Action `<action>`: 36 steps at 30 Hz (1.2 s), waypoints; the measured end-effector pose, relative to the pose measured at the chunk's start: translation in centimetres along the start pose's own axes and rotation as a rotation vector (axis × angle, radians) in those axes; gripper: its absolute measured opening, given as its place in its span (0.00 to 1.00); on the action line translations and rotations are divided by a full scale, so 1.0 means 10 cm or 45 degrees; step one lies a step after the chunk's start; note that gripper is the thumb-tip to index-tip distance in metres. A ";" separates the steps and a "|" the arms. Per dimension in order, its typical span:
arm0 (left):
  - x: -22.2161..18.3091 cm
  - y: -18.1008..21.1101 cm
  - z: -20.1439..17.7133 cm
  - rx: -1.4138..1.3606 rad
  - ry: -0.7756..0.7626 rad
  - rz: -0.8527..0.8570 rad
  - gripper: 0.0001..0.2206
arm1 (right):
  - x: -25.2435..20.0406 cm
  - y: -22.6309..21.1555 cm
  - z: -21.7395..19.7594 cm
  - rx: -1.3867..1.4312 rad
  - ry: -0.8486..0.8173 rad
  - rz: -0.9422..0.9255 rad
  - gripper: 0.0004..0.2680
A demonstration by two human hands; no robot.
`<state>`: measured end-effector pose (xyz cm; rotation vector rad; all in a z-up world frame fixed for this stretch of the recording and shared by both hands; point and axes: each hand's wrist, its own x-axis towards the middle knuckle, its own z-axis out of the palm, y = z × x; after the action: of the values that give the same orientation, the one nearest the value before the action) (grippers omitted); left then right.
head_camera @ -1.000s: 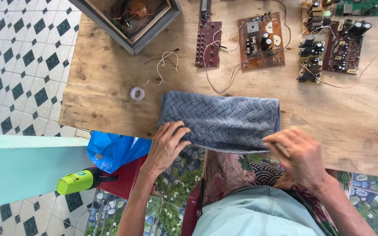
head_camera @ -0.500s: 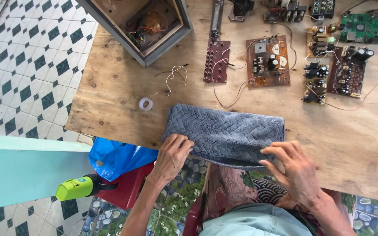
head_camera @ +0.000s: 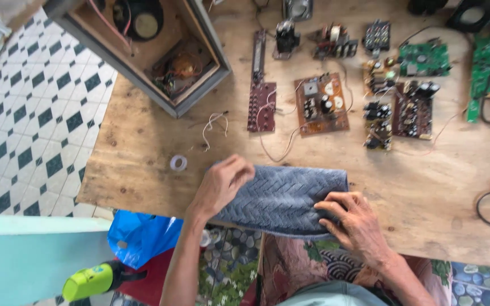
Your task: The person is organizing, cleaning with a cloth, and testing various electronic circuit boards on a wooden workbench using a multimeter and soldering iron.
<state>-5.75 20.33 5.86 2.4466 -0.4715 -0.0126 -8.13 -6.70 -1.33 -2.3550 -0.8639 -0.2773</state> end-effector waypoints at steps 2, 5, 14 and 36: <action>0.43 0.05 0.01 -0.023 0.166 0.125 0.02 | -0.01 0.01 0.00 0.024 0.017 0.019 0.09; 1.11 0.05 0.14 -0.459 0.545 0.357 0.07 | 0.00 0.03 -0.01 0.074 -0.055 0.068 0.09; 2.30 -0.49 0.89 -1.014 1.174 -0.113 0.03 | -0.01 0.08 -0.06 0.201 -0.089 0.120 0.08; 2.34 -0.63 1.21 -0.490 1.122 -0.264 0.02 | 1.29 1.53 -0.34 0.220 0.412 0.412 0.03</action>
<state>16.70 9.92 -5.04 1.8660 0.1688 0.7748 11.59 -11.31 -0.94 -2.1659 -0.3331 -0.4154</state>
